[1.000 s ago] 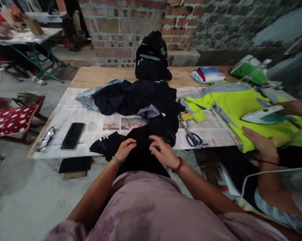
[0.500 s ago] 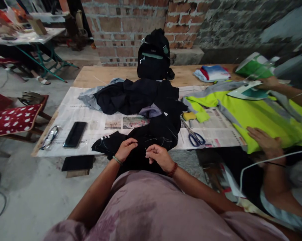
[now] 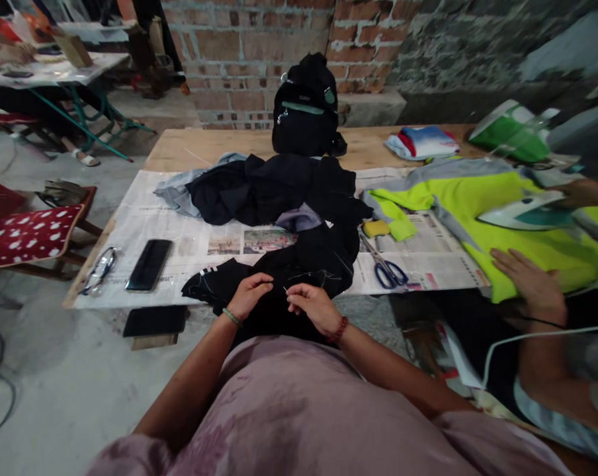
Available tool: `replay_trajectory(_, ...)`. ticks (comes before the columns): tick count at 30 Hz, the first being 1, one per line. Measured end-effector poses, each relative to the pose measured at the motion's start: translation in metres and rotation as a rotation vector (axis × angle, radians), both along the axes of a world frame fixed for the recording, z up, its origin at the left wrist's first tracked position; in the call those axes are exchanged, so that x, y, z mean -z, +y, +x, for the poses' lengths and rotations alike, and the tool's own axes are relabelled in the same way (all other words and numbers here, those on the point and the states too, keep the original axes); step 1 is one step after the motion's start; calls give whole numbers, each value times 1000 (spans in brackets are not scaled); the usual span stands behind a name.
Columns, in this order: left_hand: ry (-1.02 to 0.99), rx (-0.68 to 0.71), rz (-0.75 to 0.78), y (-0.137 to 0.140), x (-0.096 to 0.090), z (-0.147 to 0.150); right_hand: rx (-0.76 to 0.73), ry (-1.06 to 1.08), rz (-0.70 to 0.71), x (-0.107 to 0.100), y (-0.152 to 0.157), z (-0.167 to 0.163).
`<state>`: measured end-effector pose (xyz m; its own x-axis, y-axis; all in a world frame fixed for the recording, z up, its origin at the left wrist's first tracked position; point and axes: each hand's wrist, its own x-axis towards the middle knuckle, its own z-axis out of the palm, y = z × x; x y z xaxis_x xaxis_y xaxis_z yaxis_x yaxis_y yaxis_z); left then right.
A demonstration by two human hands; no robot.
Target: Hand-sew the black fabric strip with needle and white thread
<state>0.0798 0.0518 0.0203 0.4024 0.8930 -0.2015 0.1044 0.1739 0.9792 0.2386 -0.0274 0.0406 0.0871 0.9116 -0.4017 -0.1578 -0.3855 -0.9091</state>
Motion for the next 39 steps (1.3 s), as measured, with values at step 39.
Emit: replay_trajectory(39, 108, -34, 505, -12, -4, 11, -120, -192, 18, 9, 1, -7)
